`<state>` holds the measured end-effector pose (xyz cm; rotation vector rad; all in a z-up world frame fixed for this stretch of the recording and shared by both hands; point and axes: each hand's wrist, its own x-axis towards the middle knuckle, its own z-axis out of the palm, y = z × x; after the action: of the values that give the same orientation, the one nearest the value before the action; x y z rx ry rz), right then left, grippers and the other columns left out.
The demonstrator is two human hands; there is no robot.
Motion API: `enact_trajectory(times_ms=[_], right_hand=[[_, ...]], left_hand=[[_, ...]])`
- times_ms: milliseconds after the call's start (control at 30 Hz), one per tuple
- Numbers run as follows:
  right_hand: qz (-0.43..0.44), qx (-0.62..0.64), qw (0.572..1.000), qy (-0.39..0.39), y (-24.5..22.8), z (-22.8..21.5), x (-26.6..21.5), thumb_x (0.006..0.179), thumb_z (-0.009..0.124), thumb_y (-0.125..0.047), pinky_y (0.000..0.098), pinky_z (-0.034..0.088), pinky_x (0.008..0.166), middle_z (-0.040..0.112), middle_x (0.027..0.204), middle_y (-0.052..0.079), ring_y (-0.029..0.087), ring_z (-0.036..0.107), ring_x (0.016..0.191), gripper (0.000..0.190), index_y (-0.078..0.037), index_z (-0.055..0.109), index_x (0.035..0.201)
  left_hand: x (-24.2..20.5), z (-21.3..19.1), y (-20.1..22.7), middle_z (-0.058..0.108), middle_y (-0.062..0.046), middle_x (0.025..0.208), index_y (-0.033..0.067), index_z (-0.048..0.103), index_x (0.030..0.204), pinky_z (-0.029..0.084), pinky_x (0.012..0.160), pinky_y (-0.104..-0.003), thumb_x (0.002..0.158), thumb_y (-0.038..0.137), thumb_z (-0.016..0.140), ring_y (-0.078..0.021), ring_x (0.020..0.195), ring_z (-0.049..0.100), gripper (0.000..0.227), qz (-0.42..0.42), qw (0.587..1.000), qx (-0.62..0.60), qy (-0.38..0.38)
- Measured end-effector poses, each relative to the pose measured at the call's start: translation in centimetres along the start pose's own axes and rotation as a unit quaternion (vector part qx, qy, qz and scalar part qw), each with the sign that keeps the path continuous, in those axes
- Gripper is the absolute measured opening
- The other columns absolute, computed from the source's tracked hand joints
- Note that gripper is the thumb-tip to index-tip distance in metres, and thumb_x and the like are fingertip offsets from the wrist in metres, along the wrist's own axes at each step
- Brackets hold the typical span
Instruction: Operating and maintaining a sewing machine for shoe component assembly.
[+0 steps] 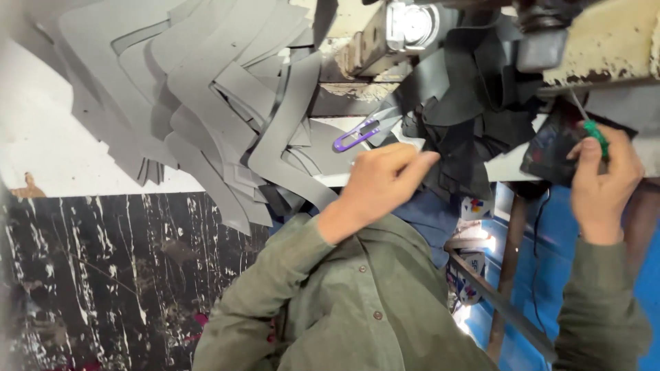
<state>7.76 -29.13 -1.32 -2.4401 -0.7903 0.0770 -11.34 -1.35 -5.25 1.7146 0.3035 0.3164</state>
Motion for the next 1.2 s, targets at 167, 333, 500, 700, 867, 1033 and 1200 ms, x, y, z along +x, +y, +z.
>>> enact_trajectory(times_ms=[167, 333, 500, 700, 867, 1033, 1200], right_hand=[[-0.137, -0.139, 0.981, 0.013, 8.9, -0.8, -1.6, 0.119, 0.061, -0.003, 0.0391, 0.053, 0.093, 0.064, 0.115, 0.020, 0.035, 0.065, 0.104, 0.010, 0.005, 0.066, 0.123], [-0.037, -0.140, 0.988, 0.054, 11.4, 1.4, -3.2, 0.111, 0.064, -0.003, 0.0338, 0.054, 0.082, 0.061, 0.110, 0.017, 0.027, 0.064, 0.091, 0.008, 0.005, 0.063, 0.114], [0.023, -0.133, 0.990, 0.030, 8.4, 4.9, -1.9, 0.102, 0.083, -0.009, 0.0367, 0.051, 0.074, 0.066, 0.097, 0.016, 0.022, 0.063, 0.074, 0.022, 0.005, 0.067, 0.107], [0.151, 0.111, 0.982, 0.020, 8.6, 4.9, -0.1, 0.093, 0.087, -0.008, 0.0259, 0.056, 0.063, 0.065, 0.103, 0.009, 0.010, 0.066, 0.076, 0.037, 0.006, 0.060, 0.114], [0.173, 0.151, 0.972, 0.037, 14.8, 4.6, -0.7, 0.108, 0.060, 0.004, 0.0255, 0.059, 0.069, 0.063, 0.093, 0.012, 0.011, 0.063, 0.075, 0.008, 0.009, 0.065, 0.111], [0.194, 0.325, 0.923, 0.070, 4.2, 4.0, 1.7, 0.107, 0.048, -0.001, 0.0233, 0.045, 0.062, 0.070, 0.097, 0.014, 0.014, 0.061, 0.075, 0.014, 0.003, 0.061, 0.111], [0.194, 0.486, 0.852, -0.017, -7.5, 5.6, 6.2, 0.104, 0.044, -0.001, 0.0274, 0.043, 0.055, 0.059, 0.085, 0.014, 0.019, 0.056, 0.066, 0.015, 0.003, 0.058, 0.100]], left_hand=[[-2.5, -1.9, -2.0, 0.069, -0.008, 0.088, 0.0055, 0.068, 0.095, 0.052, 0.060, -0.035, 0.097, 0.019, 0.069, -0.0242, 0.072, 0.069, 0.014, -0.040, 0.991, 0.026, 0.122], [-2.4, -3.0, -3.8, 0.065, -0.008, 0.101, 0.0060, 0.070, 0.109, 0.049, 0.082, -0.041, 0.098, 0.014, 0.070, -0.0289, 0.096, 0.061, 0.014, 0.065, 0.957, 0.223, 0.173], [-1.4, -3.2, -5.0, 0.057, -0.011, 0.099, 0.0020, 0.068, 0.116, 0.045, 0.081, -0.044, 0.086, 0.017, 0.074, -0.0316, 0.094, 0.055, 0.035, 0.098, 0.925, 0.337, 0.146], [-0.8, -4.8, -7.1, 0.059, -0.009, 0.101, 0.0079, 0.061, 0.111, 0.048, 0.088, -0.043, 0.093, 0.008, 0.069, -0.0303, 0.099, 0.059, 0.019, 0.084, 0.931, 0.344, 0.088], [1.2, -9.1, 0.9, 0.076, -0.001, 0.098, 0.0058, 0.049, 0.140, 0.050, 0.064, -0.029, 0.098, 0.004, 0.055, -0.0130, 0.065, 0.060, 0.043, -0.101, 0.990, -0.079, 0.061], [3.3, -7.5, 2.4, 0.062, -0.002, 0.092, 0.0093, 0.060, 0.134, 0.048, 0.068, -0.022, 0.109, 0.006, 0.059, -0.0072, 0.073, 0.054, 0.026, 0.073, 0.986, -0.067, 0.137], [3.4, -5.0, 2.3, 0.067, 0.005, 0.085, 0.0108, 0.059, 0.139, 0.053, 0.067, -0.020, 0.115, 0.009, 0.053, -0.0043, 0.068, 0.060, 0.024, 0.009, 0.963, -0.238, 0.125]])
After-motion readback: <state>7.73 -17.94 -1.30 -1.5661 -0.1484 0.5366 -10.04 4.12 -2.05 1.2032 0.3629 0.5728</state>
